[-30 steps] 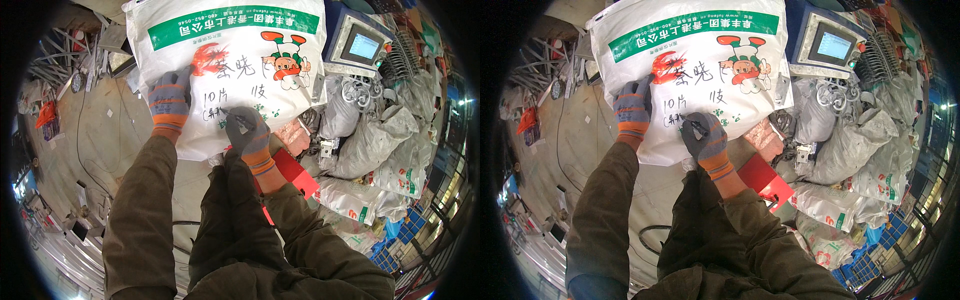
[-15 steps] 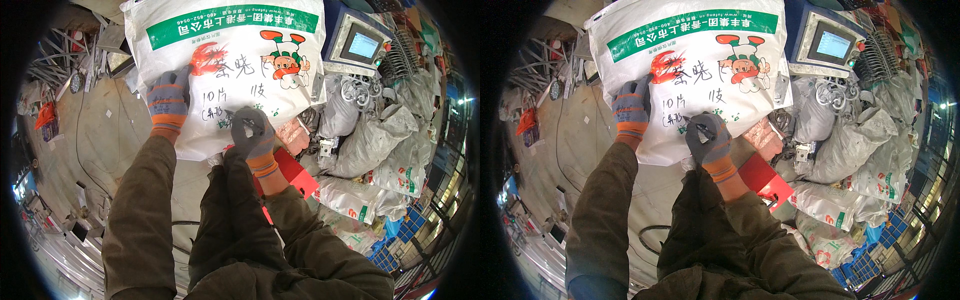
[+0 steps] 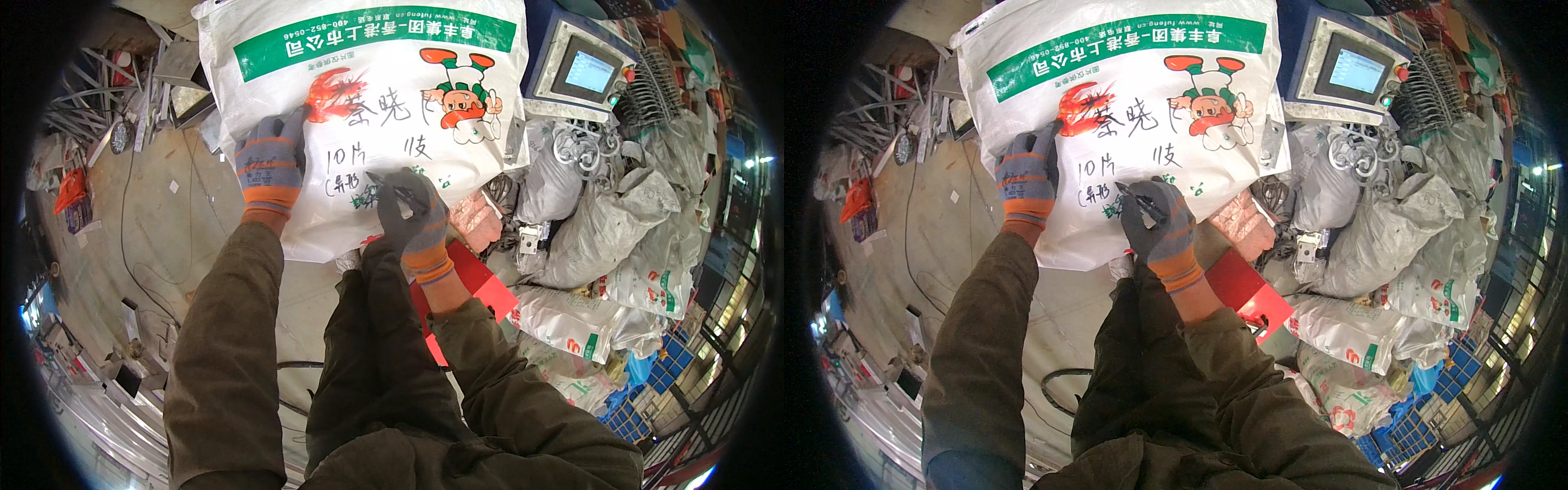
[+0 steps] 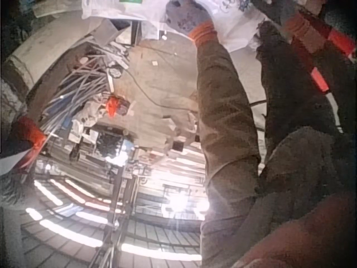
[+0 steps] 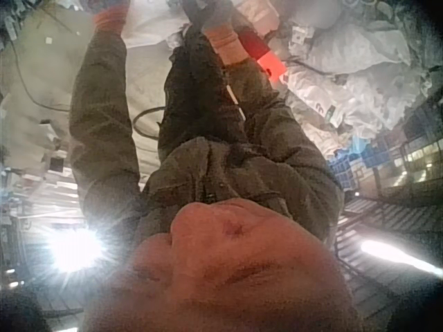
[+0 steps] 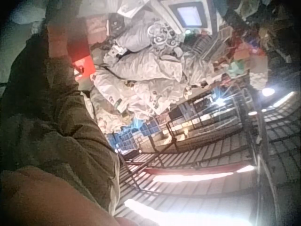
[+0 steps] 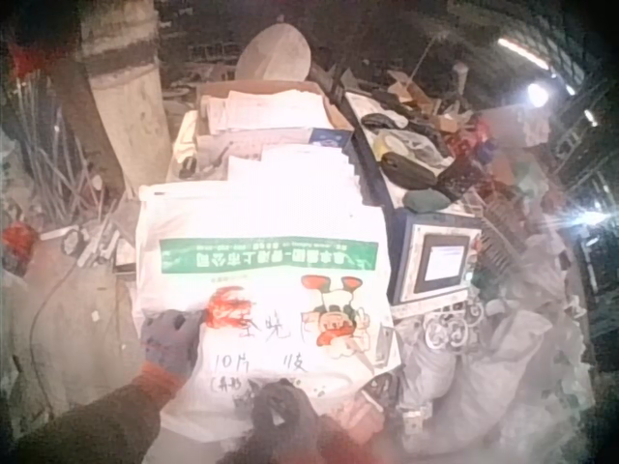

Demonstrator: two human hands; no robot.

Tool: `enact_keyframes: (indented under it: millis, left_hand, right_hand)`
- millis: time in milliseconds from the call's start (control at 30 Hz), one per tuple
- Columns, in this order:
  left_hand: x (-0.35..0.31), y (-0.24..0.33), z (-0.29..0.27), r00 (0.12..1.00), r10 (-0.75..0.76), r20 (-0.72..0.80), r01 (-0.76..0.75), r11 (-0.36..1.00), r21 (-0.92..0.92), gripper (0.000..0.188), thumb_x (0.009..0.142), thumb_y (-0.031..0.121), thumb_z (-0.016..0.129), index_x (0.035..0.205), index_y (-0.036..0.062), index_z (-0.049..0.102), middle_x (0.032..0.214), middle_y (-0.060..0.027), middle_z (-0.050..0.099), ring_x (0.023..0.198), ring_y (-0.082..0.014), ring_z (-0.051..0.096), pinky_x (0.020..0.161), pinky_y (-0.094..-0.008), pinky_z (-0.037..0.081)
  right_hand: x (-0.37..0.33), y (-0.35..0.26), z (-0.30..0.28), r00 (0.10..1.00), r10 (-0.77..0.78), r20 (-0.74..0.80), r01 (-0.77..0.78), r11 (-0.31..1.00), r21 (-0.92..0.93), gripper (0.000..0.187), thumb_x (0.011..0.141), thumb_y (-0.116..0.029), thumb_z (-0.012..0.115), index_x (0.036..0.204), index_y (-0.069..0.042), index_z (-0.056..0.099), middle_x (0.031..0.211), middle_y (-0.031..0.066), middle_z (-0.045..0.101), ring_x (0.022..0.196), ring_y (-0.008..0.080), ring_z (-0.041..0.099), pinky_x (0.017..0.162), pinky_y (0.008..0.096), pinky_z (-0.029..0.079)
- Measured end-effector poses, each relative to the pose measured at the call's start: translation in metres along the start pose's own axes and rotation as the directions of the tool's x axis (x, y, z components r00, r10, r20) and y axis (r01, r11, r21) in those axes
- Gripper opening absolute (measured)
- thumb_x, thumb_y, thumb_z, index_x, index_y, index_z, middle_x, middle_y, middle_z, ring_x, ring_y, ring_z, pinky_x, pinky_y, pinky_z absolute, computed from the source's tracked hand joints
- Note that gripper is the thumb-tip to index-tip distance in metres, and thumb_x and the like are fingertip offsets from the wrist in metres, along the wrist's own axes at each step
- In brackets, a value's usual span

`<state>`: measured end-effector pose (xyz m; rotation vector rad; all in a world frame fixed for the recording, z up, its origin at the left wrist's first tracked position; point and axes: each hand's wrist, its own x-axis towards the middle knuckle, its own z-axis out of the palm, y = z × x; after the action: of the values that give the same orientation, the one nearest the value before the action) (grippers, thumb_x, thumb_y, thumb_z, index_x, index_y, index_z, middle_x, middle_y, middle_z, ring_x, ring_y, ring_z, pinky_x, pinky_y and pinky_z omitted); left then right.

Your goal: The person writes on a white sack with a black marker, then picks up and reviews a printed document, and continues writing on the sack. The person handles the sack and document repeatedly while standing at a cluttered workbench.

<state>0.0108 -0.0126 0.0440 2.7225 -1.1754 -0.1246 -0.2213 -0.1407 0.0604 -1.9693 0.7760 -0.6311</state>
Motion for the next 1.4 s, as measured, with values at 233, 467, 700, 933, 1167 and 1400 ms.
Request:
enact_keyframes:
  millis: [233, 467, 700, 933, 1167, 1400]
  left_hand:
    - [0.0004, -0.0024, 0.0, 0.999, -0.01, 0.048, 0.011, 1.0, -0.024, 0.072, 0.094, 0.013, 0.073, 0.16, 0.0379, 0.065, 0.13, -0.0089, 0.073, 0.124, -0.0348, 0.072, 0.107, -0.0546, 0.053]
    - [-0.0005, -0.0018, 0.004, 0.999, 0.011, -0.039, -0.012, 0.999, -0.035, 0.07, 0.093, 0.011, 0.074, 0.157, 0.0373, 0.068, 0.122, -0.0083, 0.074, 0.113, -0.0335, 0.075, 0.106, -0.0524, 0.054]
    - [0.0002, -0.0026, 0.0034, 1.0, -0.009, 0.011, 0.009, 1.0, -0.001, 0.068, 0.094, 0.013, 0.075, 0.158, 0.0375, 0.068, 0.123, -0.0078, 0.074, 0.115, -0.0324, 0.074, 0.105, -0.053, 0.054]
    - [0.0004, -0.0008, 0.0022, 1.0, -0.02, 0.019, 0.02, 1.0, -0.004, 0.068, 0.094, 0.013, 0.075, 0.158, 0.0385, 0.068, 0.124, -0.0076, 0.074, 0.116, -0.0326, 0.074, 0.106, -0.0534, 0.053]
    - [-0.0002, -0.0019, 0.0028, 1.0, -0.02, 0.007, 0.02, 1.0, -0.015, 0.067, 0.095, 0.014, 0.074, 0.158, 0.0388, 0.068, 0.125, -0.0074, 0.074, 0.117, -0.0321, 0.074, 0.108, -0.0539, 0.052]
    - [-0.0002, -0.002, 0.0037, 1.0, -0.018, 0.014, 0.018, 1.0, 0.001, 0.064, 0.098, 0.017, 0.074, 0.158, 0.0382, 0.068, 0.124, -0.0064, 0.073, 0.118, -0.0308, 0.073, 0.11, -0.0542, 0.051]
  right_hand:
    - [0.0021, -0.0014, -0.0006, 0.999, -0.032, 0.041, 0.034, 0.997, -0.073, 0.021, 0.093, -0.011, 0.087, 0.111, -0.005, 0.077, 0.107, 0.015, 0.079, 0.101, 0.0417, 0.074, 0.092, 0.0488, 0.061]
    - [0.0028, -0.0026, -0.0031, 0.999, -0.022, 0.045, 0.023, 0.999, -0.033, 0.022, 0.093, -0.011, 0.087, 0.112, -0.006, 0.077, 0.107, 0.0144, 0.079, 0.102, 0.0417, 0.074, 0.093, 0.0484, 0.061]
    - [0.0059, -0.0036, -0.0022, 0.998, -0.043, 0.046, 0.045, 0.998, -0.049, 0.023, 0.093, -0.01, 0.087, 0.113, -0.006, 0.078, 0.108, 0.0138, 0.08, 0.1, 0.0411, 0.075, 0.093, 0.0474, 0.061]
    - [0.007, -0.0039, -0.0024, 0.998, -0.035, 0.054, 0.036, 0.999, -0.011, 0.02, 0.094, -0.011, 0.086, 0.112, -0.007, 0.078, 0.106, 0.0135, 0.08, 0.098, 0.0407, 0.076, 0.093, 0.0484, 0.061]
    - [0.0047, -0.002, -0.0053, 0.994, -0.031, 0.108, 0.037, 0.998, -0.045, 0.018, 0.094, -0.011, 0.085, 0.111, -0.007, 0.078, 0.106, 0.0139, 0.079, 0.1, 0.0399, 0.074, 0.092, 0.0483, 0.061]
    - [0.008, -0.0007, -0.0031, 0.997, -0.061, 0.044, 0.065, 0.994, -0.093, 0.019, 0.094, -0.007, 0.086, 0.112, -0.005, 0.078, 0.105, 0.0157, 0.078, 0.097, 0.0386, 0.074, 0.084, 0.0446, 0.062]
